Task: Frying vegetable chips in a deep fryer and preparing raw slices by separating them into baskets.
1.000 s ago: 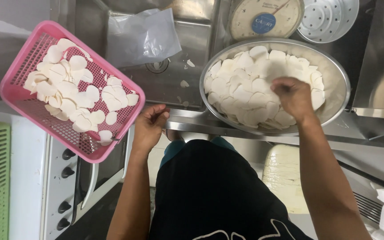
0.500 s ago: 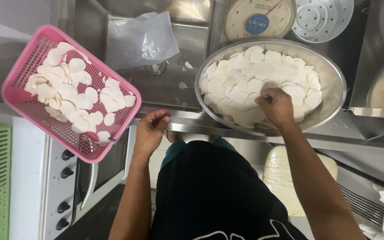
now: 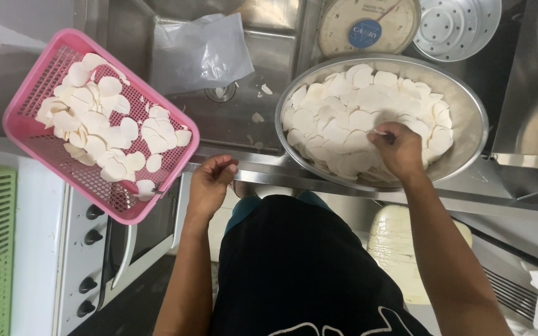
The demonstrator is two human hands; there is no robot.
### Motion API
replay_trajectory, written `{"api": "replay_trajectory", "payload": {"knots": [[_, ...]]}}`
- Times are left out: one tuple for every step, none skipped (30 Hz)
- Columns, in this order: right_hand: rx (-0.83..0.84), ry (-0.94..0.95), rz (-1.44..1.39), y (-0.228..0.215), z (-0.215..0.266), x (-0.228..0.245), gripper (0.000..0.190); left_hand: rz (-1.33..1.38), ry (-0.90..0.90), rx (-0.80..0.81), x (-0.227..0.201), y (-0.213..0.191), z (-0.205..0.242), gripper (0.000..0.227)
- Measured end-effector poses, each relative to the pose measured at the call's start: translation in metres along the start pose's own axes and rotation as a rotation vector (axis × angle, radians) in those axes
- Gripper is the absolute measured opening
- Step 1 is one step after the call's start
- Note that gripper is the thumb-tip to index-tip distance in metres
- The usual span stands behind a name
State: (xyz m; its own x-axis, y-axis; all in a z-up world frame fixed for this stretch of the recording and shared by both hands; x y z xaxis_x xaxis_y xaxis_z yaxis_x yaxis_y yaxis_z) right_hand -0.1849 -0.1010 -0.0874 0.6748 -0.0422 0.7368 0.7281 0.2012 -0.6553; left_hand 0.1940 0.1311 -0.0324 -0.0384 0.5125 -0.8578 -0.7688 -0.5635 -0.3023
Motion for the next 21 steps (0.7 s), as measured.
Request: {"api": "replay_trajectory", "payload": {"knots": [[0.014, -0.006, 0.03, 0.001, 0.005, 0.01, 0.022, 0.0, 0.0, 0.003, 0.0, 0.001, 0.0, 0.027], [0.028, -0.012, 0.061, 0.002, 0.01, 0.021, 0.028, 0.0, 0.001, 0.006, 0.0, 0.002, -0.001, 0.027], [0.029, -0.012, 0.061, 0.005, 0.009, 0.019, 0.028, 0.0, 0.0, 0.006, 0.001, 0.002, -0.002, 0.027], [0.019, -0.031, 0.083, 0.008, 0.007, 0.019, 0.025, -0.003, 0.0, 0.009, 0.002, 0.003, -0.003, 0.027], [0.013, -0.053, 0.103, 0.012, 0.005, 0.02, 0.022, -0.007, -0.001, 0.008, 0.003, 0.002, -0.004, 0.026], [0.016, -0.054, 0.101, 0.013, 0.005, 0.016, 0.022, -0.009, -0.003, 0.004, 0.004, 0.001, -0.005, 0.026], [0.024, -0.02, 0.036, 0.014, 0.004, 0.01, 0.019, 0.009, -0.004, -0.001, 0.005, -0.001, -0.007, 0.027], [0.032, 0.013, -0.028, 0.016, 0.003, 0.005, 0.016, 0.027, -0.005, -0.005, 0.005, -0.002, -0.009, 0.027], [0.038, 0.009, -0.029, 0.013, 0.003, 0.008, 0.016, 0.028, -0.006, -0.012, 0.007, -0.006, -0.01, 0.027], [0.037, -0.015, -0.048, 0.01, 0.003, 0.013, 0.014, 0.047, 0.003, -0.02, 0.007, -0.011, -0.012, 0.028], [0.036, -0.042, -0.068, 0.008, 0.002, 0.018, 0.012, 0.067, 0.014, -0.03, 0.007, -0.016, -0.015, 0.029], [0.041, -0.049, -0.07, 0.001, 0.003, 0.026, 0.012, 0.068, 0.015, -0.038, 0.003, -0.023, -0.013, 0.029], [0.057, 0.018, -0.163, -0.004, 0.001, 0.031, 0.013, 0.088, 0.005, -0.063, 0.0, -0.031, -0.013, 0.031], [0.076, 0.084, -0.256, -0.008, 0.0, 0.036, 0.014, 0.109, -0.005, -0.087, -0.004, -0.041, -0.012, 0.032], [0.077, 0.067, -0.264, -0.003, -0.002, 0.036, 0.014, 0.114, 0.009, -0.099, -0.011, -0.048, -0.012, 0.032], [0.095, 0.127, -0.498, 0.004, -0.003, 0.035, 0.016, 0.164, -0.016, -0.114, -0.014, -0.055, -0.012, 0.033], [0.123, 0.193, -0.732, 0.014, 0.0, 0.033, 0.02, 0.21, -0.047, -0.132, -0.016, -0.066, -0.009, 0.034], [0.135, 0.182, -0.739, 0.016, 0.001, 0.042, 0.02, 0.212, -0.039, -0.147, -0.019, -0.075, -0.015, 0.034], [0.265, 0.21, -0.989, 0.028, 0.006, 0.057, 0.015, 0.242, -0.042, -0.173, -0.019, -0.087, -0.016, 0.028], [0.401, 0.25, -1.237, 0.038, 0.013, 0.074, 0.014, 0.273, -0.044, -0.199, -0.019, -0.102, -0.017, 0.021], [0.449, 0.245, -1.239, 0.05, 0.018, 0.081, 0.014, 0.276, -0.042, -0.245, -0.021, -0.117, -0.017, 0.021]]}}
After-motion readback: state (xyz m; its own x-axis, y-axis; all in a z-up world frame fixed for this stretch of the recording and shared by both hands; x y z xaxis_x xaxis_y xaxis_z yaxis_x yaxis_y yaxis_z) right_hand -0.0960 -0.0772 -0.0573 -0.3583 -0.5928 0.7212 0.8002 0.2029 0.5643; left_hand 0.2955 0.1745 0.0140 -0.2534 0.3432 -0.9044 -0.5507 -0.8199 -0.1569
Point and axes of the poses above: each hand's wrist, its own z-axis away from the middle knuckle, its own y-axis out of the palm, x = y × z, the point moved 8 cm from there along -z, towards the middle knuckle, and after that the axes turned 9 degrees about -x, right-handed, at the moved point
